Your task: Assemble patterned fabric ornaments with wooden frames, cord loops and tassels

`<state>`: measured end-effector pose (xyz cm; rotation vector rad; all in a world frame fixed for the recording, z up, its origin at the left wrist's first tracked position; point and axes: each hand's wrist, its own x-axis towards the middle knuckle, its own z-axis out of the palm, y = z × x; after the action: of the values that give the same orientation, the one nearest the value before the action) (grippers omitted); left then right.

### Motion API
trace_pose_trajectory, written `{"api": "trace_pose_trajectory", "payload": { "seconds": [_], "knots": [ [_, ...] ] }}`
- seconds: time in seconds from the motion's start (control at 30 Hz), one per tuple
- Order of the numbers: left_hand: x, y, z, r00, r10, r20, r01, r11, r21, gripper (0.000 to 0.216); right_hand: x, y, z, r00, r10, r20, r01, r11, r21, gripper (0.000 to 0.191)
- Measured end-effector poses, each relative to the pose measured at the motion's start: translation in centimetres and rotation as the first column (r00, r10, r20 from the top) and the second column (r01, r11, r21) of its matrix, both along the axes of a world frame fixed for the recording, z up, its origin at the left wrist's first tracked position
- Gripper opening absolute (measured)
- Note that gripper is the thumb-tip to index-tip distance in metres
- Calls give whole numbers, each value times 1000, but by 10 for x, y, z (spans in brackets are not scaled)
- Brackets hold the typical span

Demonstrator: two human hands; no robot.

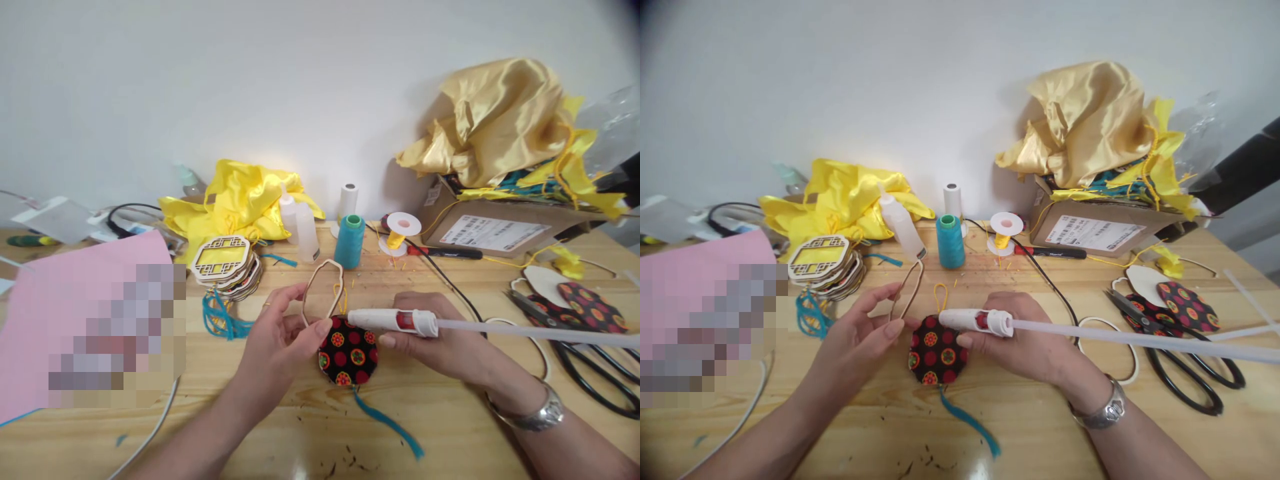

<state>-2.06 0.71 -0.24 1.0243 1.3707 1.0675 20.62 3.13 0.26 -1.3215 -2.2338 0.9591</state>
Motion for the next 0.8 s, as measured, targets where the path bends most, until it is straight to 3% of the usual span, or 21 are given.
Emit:
{"api": "trace_pose_trajectory", "payload": {
  "seconds": [0.2, 0.37, 0.8],
  "knots": [
    [2, -3, 3, 995, -77, 57, 80, 996, -42, 58, -2, 0, 0, 1000, -14, -9, 14, 1000, 7, 40],
    [5, -4, 5, 994, -51, 100, 59, 995, -80, 58, -3, 1, -3, 1000, -8, -2, 8, 1000, -1, 40],
    [1, -3, -2, 996, -90, -23, 87, 990, -107, 62, 1, 1, 2, 999, -48, 20, 48, 999, 7, 42]
  ]
}}
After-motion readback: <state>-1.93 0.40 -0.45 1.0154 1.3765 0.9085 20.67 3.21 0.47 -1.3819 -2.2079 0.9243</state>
